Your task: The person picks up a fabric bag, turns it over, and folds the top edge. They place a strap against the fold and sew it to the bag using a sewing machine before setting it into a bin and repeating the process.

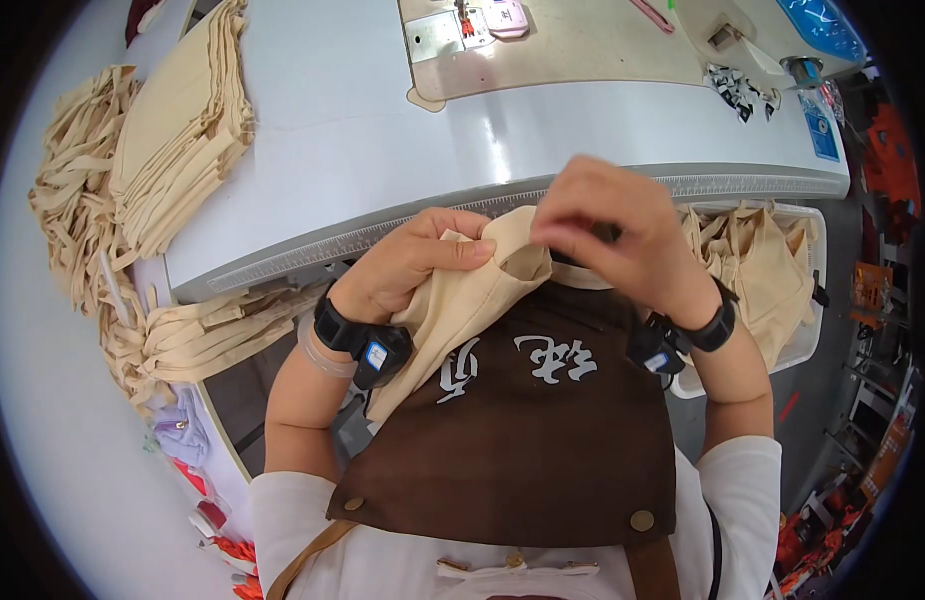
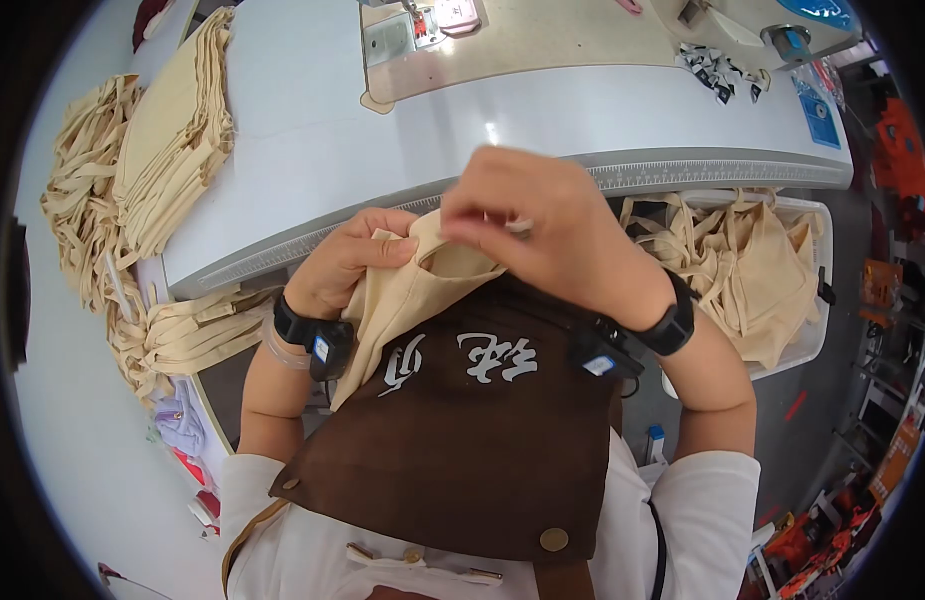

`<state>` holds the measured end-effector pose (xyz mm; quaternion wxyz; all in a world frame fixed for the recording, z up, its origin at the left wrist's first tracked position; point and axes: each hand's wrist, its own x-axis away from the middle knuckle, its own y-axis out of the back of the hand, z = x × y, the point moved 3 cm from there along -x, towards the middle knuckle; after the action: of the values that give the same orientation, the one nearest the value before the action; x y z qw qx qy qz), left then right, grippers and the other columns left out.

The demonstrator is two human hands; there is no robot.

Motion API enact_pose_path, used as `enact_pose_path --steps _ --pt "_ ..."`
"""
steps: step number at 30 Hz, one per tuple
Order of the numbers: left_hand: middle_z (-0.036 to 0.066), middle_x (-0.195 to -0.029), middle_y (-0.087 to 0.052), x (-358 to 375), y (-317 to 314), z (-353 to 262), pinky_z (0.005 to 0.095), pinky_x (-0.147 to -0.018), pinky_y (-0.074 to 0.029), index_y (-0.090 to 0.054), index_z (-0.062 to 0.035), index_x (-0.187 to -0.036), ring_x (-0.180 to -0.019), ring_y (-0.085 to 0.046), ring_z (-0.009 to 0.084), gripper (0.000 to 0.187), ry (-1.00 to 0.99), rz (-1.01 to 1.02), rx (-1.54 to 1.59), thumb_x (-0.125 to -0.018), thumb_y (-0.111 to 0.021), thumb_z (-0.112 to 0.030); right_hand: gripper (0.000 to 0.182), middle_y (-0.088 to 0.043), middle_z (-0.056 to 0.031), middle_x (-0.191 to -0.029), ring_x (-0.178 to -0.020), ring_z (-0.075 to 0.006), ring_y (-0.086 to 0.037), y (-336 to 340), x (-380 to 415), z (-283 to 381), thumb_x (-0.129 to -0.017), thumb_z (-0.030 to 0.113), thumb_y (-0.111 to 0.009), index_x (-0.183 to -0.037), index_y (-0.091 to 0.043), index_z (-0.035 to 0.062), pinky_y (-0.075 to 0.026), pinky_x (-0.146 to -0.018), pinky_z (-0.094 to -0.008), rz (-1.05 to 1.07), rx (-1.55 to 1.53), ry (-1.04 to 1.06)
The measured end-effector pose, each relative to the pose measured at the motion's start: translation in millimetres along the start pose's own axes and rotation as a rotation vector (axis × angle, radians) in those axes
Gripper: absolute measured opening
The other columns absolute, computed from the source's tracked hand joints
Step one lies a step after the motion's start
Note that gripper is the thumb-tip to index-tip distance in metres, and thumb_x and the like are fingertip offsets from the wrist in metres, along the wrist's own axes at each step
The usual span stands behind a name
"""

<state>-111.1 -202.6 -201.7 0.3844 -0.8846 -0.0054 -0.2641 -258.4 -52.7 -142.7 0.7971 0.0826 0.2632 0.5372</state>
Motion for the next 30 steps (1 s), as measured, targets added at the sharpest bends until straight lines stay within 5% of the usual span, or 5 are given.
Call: enact_pose_path --steps 13,21,30 --pt "0.008 -0.099 -0.068 2 -3 17 0.0239 -0.076 -0.052 -0.063 0.0072 -0.108 -0.086 -0.066 0.0108 0.032 -0.014 0.008 0.063 -0.093 -0.065 -0.021 0.024 -0.064 -0.0053 -0.089 -0.077 -0.0239 -0.063 -22 15 -6 -0.071 0.0 -0.08 -0.091 -0.07 0.0067 -0.052 -0.063 -0.0321 -0.034 0.229 0.249" --pt "0.004 -0.097 -0.068 1 -10 16 0.0198 -0.069 -0.052 -0.063 0.0019 -0.104 -0.08 -0.065 0.0075 0.023 -0.03 0.041 0.084 -0.096 -0.064 -0.02 0.015 -0.064 -0.0035 -0.088 -0.081 -0.0256 -0.062 -22 10 -11 -0.077 0.005 -0.074 -0.088 -0.066 0.0081 -0.05 -0.069 -0.0361 -0.019 0.169 0.208" --pt "0.008 -0.116 -0.064 -8 -8 22 0.022 -0.083 -0.053 -0.053 0.0032 -0.127 -0.097 -0.064 0.0083 0.04 -0.126 0.072 0.1 -0.095 -0.066 -0.017 0.022 -0.062 -0.0019 -0.088 -0.079 -0.0227 -0.06 -22 16 -4 -0.073 0.007 -0.077 -0.09 -0.063 0.0087 -0.048 -0.073 -0.0342 -0.094 0.383 0.353"
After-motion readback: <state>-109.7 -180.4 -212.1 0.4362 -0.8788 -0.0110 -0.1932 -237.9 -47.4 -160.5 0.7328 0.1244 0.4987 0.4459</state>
